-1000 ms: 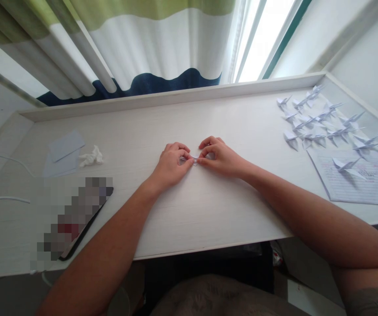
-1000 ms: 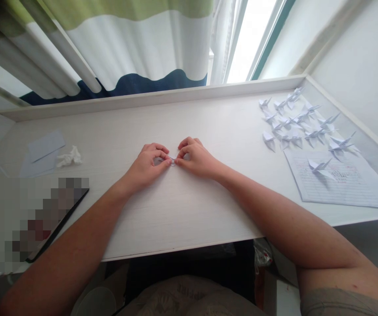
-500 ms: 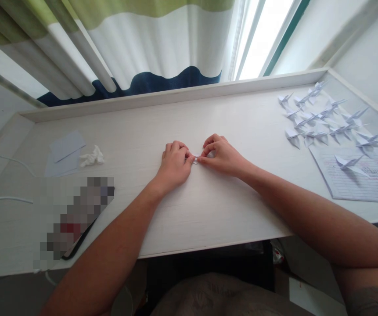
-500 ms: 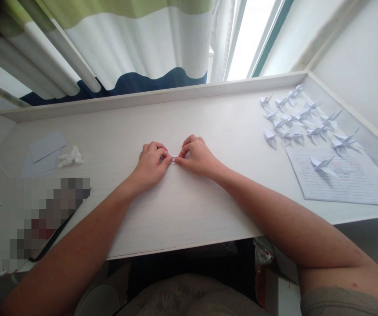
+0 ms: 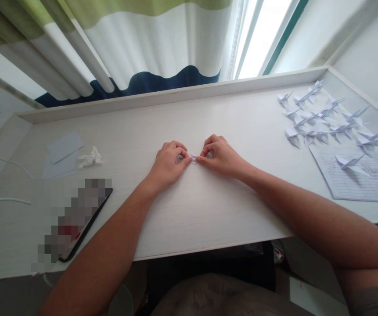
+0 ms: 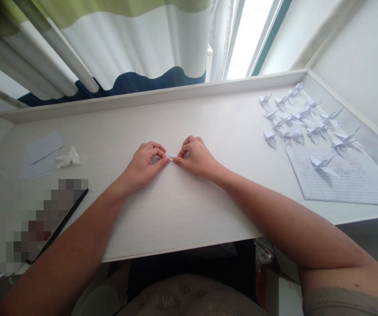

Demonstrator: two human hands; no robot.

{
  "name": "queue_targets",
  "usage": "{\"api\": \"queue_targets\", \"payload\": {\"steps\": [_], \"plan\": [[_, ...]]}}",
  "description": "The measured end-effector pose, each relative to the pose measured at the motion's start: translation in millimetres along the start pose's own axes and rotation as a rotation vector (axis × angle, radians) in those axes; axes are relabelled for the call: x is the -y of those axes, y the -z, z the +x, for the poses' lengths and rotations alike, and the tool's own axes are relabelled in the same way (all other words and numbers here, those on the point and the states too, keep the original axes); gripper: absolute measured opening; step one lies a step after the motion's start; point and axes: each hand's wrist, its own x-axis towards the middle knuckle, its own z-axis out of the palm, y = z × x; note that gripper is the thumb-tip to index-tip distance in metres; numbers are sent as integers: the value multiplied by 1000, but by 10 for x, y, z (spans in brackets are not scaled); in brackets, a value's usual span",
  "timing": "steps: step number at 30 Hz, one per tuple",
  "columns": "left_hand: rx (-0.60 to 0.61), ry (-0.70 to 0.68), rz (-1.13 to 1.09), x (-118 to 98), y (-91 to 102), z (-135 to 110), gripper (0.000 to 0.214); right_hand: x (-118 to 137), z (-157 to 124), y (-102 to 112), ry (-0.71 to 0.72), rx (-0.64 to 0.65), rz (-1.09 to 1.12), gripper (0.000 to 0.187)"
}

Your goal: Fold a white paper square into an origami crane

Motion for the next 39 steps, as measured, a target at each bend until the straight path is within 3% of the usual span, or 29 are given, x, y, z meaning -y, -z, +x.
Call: {"api": "queue_targets", "payload": {"steps": [6,15,18,23,27,30,33,36,39], "plan": [[-22,69,96,-44,-66,11,19,15,-14,-20,-8,-13,8,19],[-43,8,119,-75,-65,-17,5,24,-22,-34,-9,-19,21,19],[-44,-44,98,-54,-54,-25,17,29,-22,-34,-10,-21,21,15],[-36,-95,100,-13,-43,-16,18,40,-24,-20,-34,-2,27,12],[-11,-66,105,-23,-25,-16,19,22,-14,46,-30,-3,61,12],[-8,-46,110,-44,-25,-25,19,2,0,150,-30,71,99,12],[-15,-38,111,-55,-39,-32,20,-14,18,258,-78,148,192,9],[-20,-28,97,-50,-52,-32,19,-23,30,305,-131,146,286,8],[-17,-19,74,-44,-56,-31,19,-23,29,283,-53,126,221,7]]}}
